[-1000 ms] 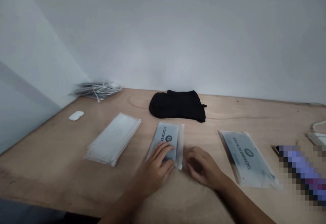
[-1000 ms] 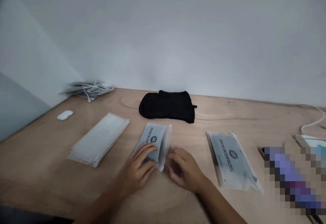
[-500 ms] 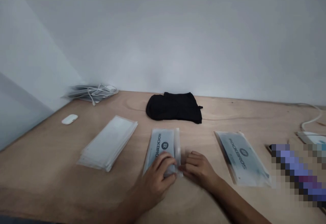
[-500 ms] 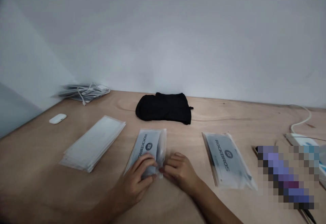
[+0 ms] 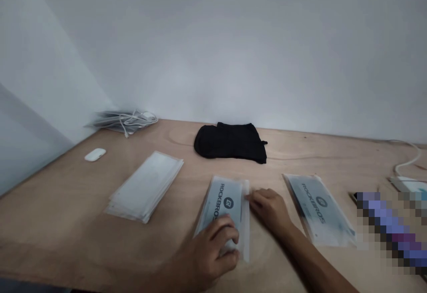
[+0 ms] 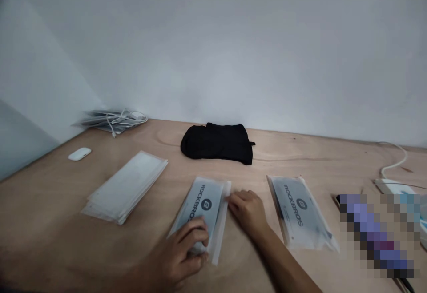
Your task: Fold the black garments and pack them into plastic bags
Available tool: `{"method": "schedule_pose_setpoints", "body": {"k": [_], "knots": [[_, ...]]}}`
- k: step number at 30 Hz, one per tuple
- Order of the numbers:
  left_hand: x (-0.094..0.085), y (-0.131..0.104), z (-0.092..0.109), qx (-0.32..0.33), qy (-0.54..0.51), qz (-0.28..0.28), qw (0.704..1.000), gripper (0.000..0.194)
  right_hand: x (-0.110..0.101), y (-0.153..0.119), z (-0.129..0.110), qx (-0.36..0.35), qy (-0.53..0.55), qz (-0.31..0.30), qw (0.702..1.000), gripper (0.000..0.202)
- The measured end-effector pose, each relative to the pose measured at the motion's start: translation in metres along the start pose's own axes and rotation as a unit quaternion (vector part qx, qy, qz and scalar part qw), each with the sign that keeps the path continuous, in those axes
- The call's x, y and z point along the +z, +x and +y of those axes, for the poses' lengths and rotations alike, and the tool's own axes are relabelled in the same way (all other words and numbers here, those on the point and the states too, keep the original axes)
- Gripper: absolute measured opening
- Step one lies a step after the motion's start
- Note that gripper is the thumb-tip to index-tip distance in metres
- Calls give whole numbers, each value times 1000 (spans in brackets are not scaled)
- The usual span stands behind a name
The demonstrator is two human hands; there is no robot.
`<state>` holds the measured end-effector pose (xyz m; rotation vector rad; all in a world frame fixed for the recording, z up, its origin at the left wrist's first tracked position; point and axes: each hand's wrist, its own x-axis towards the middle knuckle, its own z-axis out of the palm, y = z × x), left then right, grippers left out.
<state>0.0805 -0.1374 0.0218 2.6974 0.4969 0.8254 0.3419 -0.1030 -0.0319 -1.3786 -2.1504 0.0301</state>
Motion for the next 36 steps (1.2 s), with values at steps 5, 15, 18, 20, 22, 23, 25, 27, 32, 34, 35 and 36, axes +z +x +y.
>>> {"method": "schedule_pose_setpoints", "body": {"k": [5,15,18,20,22,23,25,27,32,34,35,36], "knots": [[1,-1,2,-170,-121,-72,975,20,0,2,18,91,-10,-6,996,24],[5,4,-10,-42,51,-88,994,11,2,2,5,145,11,-13,989,23],[6,2,-13,-37,68,-74,994,13,3,0,4,152,21,-8,988,23],[5,0,-12,-40,59,-74,995,17,4,-1,3,156,27,-5,987,23],[4,-1,-10,-42,50,-74,995,17,5,-4,0,159,32,-4,987,22],[3,-2,-9,-42,45,-76,995,17,6,-5,-1,161,33,-3,986,22],[2,-3,-7,-54,39,-83,994,14,7,-8,-2,165,35,-2,986,21],[2,-4,-7,-55,39,-84,994,13,9,-9,-3,171,36,0,985,21],[2,-4,-7,-48,23,-67,996,15,11,-11,-2,181,49,-1,982,20],[2,-4,-7,-55,7,-72,996,15,10,-11,-2,185,58,-2,981,20],[2,-4,-7,-58,0,-78,995,15,10,-11,-1,187,63,-2,980,20],[3,-4,-7,-63,-6,-82,995,14,9,-11,0,188,69,-3,980,21]]}}
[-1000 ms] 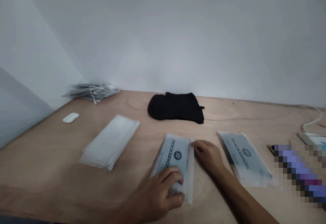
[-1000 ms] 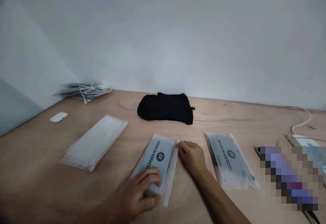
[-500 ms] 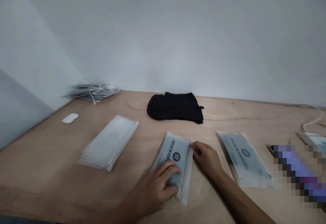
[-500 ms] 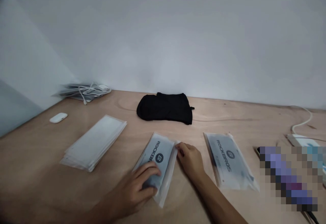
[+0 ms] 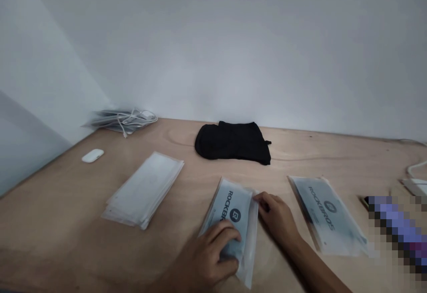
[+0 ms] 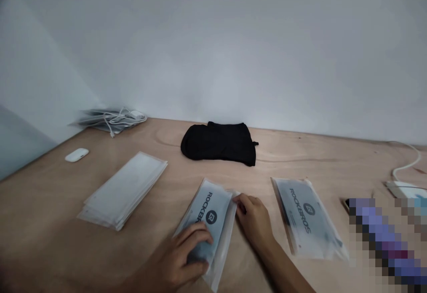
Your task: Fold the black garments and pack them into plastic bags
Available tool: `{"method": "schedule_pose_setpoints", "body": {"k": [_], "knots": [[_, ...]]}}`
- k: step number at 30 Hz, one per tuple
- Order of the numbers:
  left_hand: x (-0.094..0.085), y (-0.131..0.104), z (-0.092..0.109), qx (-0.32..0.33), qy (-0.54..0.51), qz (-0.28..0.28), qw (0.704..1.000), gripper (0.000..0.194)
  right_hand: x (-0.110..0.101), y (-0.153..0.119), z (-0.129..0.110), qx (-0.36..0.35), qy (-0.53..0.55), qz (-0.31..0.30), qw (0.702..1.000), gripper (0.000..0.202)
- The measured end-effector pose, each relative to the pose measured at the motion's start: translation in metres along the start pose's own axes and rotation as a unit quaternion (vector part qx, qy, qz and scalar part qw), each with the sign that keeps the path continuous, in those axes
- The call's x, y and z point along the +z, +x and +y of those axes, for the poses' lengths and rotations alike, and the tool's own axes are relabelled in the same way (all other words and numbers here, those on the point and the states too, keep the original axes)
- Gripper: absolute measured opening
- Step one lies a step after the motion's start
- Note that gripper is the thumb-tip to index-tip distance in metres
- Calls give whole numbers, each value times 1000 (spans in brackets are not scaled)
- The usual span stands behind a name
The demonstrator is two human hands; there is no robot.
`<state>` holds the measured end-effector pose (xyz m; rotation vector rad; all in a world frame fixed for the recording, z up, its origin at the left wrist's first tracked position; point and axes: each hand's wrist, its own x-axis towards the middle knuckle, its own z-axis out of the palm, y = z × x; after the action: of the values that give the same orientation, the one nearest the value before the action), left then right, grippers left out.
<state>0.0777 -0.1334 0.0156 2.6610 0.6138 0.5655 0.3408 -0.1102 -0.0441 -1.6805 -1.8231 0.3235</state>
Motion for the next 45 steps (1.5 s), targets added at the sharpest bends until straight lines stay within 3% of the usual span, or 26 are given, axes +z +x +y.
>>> {"method": "schedule_pose_setpoints", "body": {"k": [8,14,20,26,32,34,36,40,45], "knots": [[0,5,5,75,8,55,996,17,-13,11,7,24,38,-13,999,24],[0,2,8,2,14,33,999,14,-11,10,7,39,27,-8,999,25],[5,0,-4,-37,15,32,999,13,-10,9,3,46,12,-5,999,25],[10,6,-23,-22,66,122,990,17,-8,12,-3,52,19,2,998,29],[6,9,-24,16,46,78,996,12,-2,18,-22,-1,78,-49,996,36],[4,9,-24,23,13,86,996,3,-1,19,-24,13,104,-54,993,35],[2,9,-26,10,-11,116,993,11,-1,20,-22,39,127,-50,990,35],[1,11,-36,-76,7,206,975,10,-2,21,-18,88,188,-44,977,36],[4,16,-45,-128,62,261,955,14,-21,25,-13,201,358,5,912,38]]}}
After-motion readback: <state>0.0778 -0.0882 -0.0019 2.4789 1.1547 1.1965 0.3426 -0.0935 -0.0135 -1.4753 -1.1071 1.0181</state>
